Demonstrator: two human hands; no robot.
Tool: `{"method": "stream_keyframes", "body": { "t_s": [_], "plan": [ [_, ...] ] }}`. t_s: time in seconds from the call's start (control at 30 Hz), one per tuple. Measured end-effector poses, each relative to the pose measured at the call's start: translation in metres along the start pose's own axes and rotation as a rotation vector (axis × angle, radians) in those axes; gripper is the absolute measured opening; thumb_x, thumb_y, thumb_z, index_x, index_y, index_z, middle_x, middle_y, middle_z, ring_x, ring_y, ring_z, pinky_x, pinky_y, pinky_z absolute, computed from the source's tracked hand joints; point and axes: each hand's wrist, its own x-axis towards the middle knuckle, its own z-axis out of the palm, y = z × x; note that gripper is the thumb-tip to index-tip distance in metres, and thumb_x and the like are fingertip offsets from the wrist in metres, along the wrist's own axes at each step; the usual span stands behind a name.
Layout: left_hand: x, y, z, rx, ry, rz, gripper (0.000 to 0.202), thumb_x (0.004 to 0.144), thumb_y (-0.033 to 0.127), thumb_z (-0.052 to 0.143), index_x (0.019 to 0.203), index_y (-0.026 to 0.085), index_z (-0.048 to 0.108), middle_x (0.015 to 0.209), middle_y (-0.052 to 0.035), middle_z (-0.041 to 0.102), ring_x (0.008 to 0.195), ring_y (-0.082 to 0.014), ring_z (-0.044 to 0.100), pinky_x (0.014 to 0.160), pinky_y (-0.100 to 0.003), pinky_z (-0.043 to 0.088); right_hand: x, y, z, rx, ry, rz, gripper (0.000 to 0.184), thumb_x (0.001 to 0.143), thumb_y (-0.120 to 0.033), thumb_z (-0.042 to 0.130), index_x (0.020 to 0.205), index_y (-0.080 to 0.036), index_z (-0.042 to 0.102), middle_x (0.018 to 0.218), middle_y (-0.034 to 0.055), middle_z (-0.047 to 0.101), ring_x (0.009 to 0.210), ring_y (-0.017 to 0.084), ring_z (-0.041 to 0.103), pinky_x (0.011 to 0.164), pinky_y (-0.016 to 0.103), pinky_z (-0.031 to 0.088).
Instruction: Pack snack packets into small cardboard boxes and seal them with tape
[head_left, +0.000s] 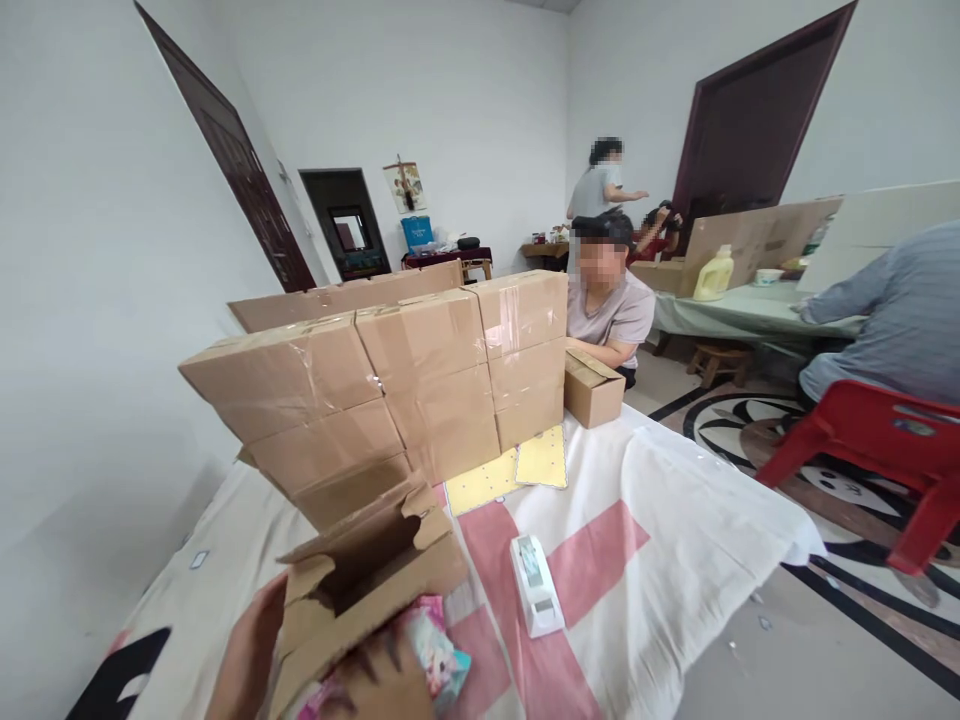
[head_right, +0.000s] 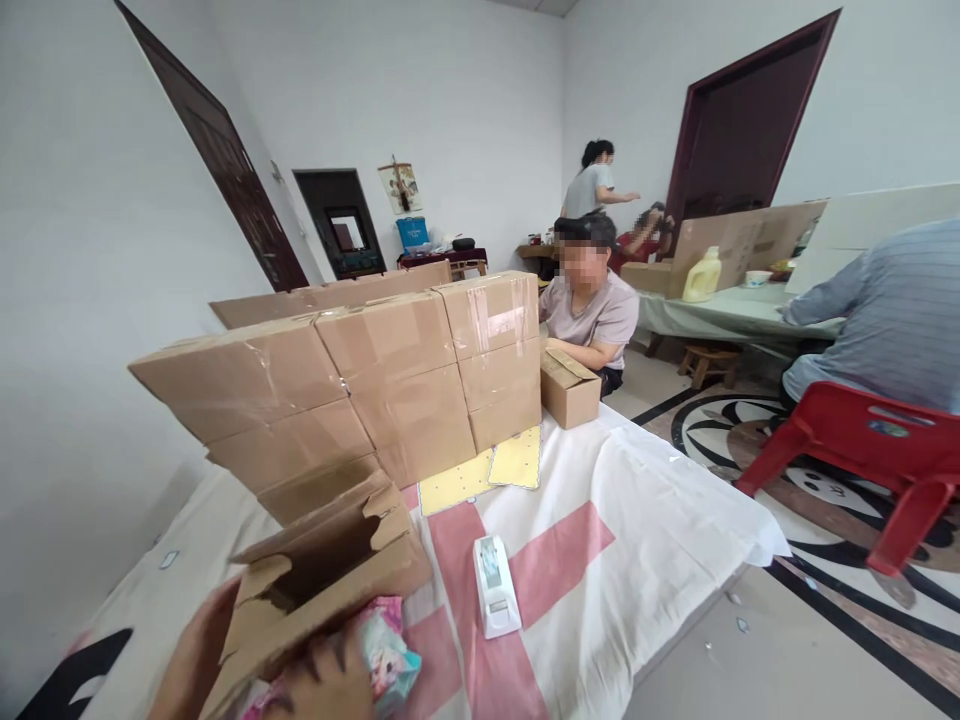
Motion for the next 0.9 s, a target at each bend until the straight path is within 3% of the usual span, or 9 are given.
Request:
{"method": "stream_keyframes", "body": {
  "t_s": [0.07, 0.13, 0.23, 0.3, 0.4, 0.53, 0.63, 0.8, 0.9],
  "plan": [
    [-0.005, -0.003, -0.013, -0.055, -0.061, -0.072, 0.069, 0.06, 0.087, 0.062, 0.09, 0.027, 0.078, 0.11, -0.0078, 0.077, 0.125, -0.0446, 0.059, 0.115, -0.063, 0.039, -0.013, 0.016, -0.009, -0.009, 0.014, -0.029, 0.016, 0.095, -0.038, 0.064, 0.108, -0.036, 0.072, 0.118, 0.002, 0.072, 0.103, 0.028, 0.066, 0.085, 0.047, 0.054],
    [-0.013, -0.006, -0.021, -0.086, -0.128, -0.104, 0.068, 0.068, 0.085, 0.058, 0.103, 0.03, 0.078, 0.126, -0.0054, 0.073, 0.136, -0.0412, 0.052, 0.121, -0.059, 0.034, -0.019, 0.026, -0.017, -0.03, -0.05, -0.052, 0.034, 0.092, -0.044, 0.068, 0.124, -0.033, 0.066, 0.131, 0.0093, 0.065, 0.112, 0.032, 0.062, 0.091, 0.05, 0.051],
    [-0.024, -0.013, -0.025, -0.089, -0.166, -0.088, 0.063, 0.075, 0.078, 0.059, 0.117, 0.033, 0.073, 0.142, -0.0019, 0.063, 0.142, -0.0374, 0.046, 0.121, -0.054, 0.036, -0.02, 0.033, -0.03, -0.076, -0.156, -0.147, 0.068, 0.078, -0.057, 0.078, 0.131, -0.02, 0.058, 0.122, 0.0182, 0.064, 0.109, 0.035, 0.06, 0.097, 0.053, 0.047],
    [-0.025, -0.019, -0.024, -0.093, -0.128, -0.092, 0.063, 0.072, 0.077, 0.063, 0.116, 0.032, 0.073, 0.141, -0.0026, 0.064, 0.142, -0.0377, 0.046, 0.121, -0.054, 0.036, -0.019, 0.037, -0.039, -0.086, -0.109, -0.237, 0.077, 0.076, -0.063, 0.077, 0.133, -0.016, 0.055, 0.122, 0.0182, 0.062, 0.111, 0.035, 0.057, 0.1, 0.051, 0.046],
    [-0.021, -0.03, -0.022, -0.117, -0.097, -0.092, 0.067, 0.069, 0.08, 0.064, 0.112, 0.029, 0.073, 0.137, -0.0042, 0.066, 0.14, -0.0377, 0.048, 0.12, -0.053, 0.037, -0.023, 0.042, -0.057, -0.078, -0.005, -0.32, 0.077, 0.08, -0.065, 0.07, 0.135, -0.015, 0.052, 0.129, 0.0171, 0.059, 0.118, 0.035, 0.052, 0.101, 0.048, 0.045],
    [-0.017, -0.041, -0.023, -0.171, -0.081, -0.096, 0.069, 0.07, 0.079, 0.063, 0.113, 0.026, 0.071, 0.136, -0.0059, 0.067, 0.135, -0.0359, 0.053, 0.114, -0.049, 0.043, -0.025, 0.041, -0.083, -0.073, -0.096, -0.308, 0.066, 0.076, -0.064, 0.071, 0.12, -0.016, 0.061, 0.116, 0.0146, 0.062, 0.109, 0.034, 0.055, 0.091, 0.044, 0.049],
    [-0.018, -0.046, -0.026, -0.205, -0.038, -0.086, 0.062, 0.071, 0.075, 0.066, 0.108, 0.026, 0.071, 0.126, -0.005, 0.071, 0.128, -0.0347, 0.058, 0.11, -0.048, 0.047, -0.023, 0.038, -0.094, -0.062, -0.118, -0.291, 0.063, 0.073, -0.059, 0.072, 0.119, -0.016, 0.061, 0.119, 0.015, 0.06, 0.11, 0.035, 0.054, 0.091, 0.045, 0.049],
    [-0.019, -0.051, -0.039, -0.258, -0.047, 0.004, 0.048, 0.078, 0.067, 0.065, 0.105, 0.028, 0.073, 0.114, -0.0032, 0.073, 0.118, -0.0309, 0.062, 0.103, -0.045, 0.049, -0.018, 0.033, -0.093, -0.077, -0.192, -0.253, 0.061, 0.07, -0.054, 0.078, 0.115, -0.015, 0.064, 0.118, 0.017, 0.061, 0.11, 0.037, 0.056, 0.09, 0.047, 0.051],
    [-0.02, -0.051, -0.044, -0.287, -0.03, 0.024, 0.045, 0.078, 0.064, 0.065, 0.102, 0.028, 0.074, 0.109, -0.003, 0.074, 0.113, -0.0287, 0.064, 0.098, -0.041, 0.051, -0.012, 0.028, -0.085, -0.103, -0.262, -0.201, 0.069, 0.065, -0.055, 0.083, 0.116, -0.013, 0.064, 0.119, 0.0209, 0.062, 0.109, 0.039, 0.059, 0.084, 0.049, 0.054]
  ]
}}
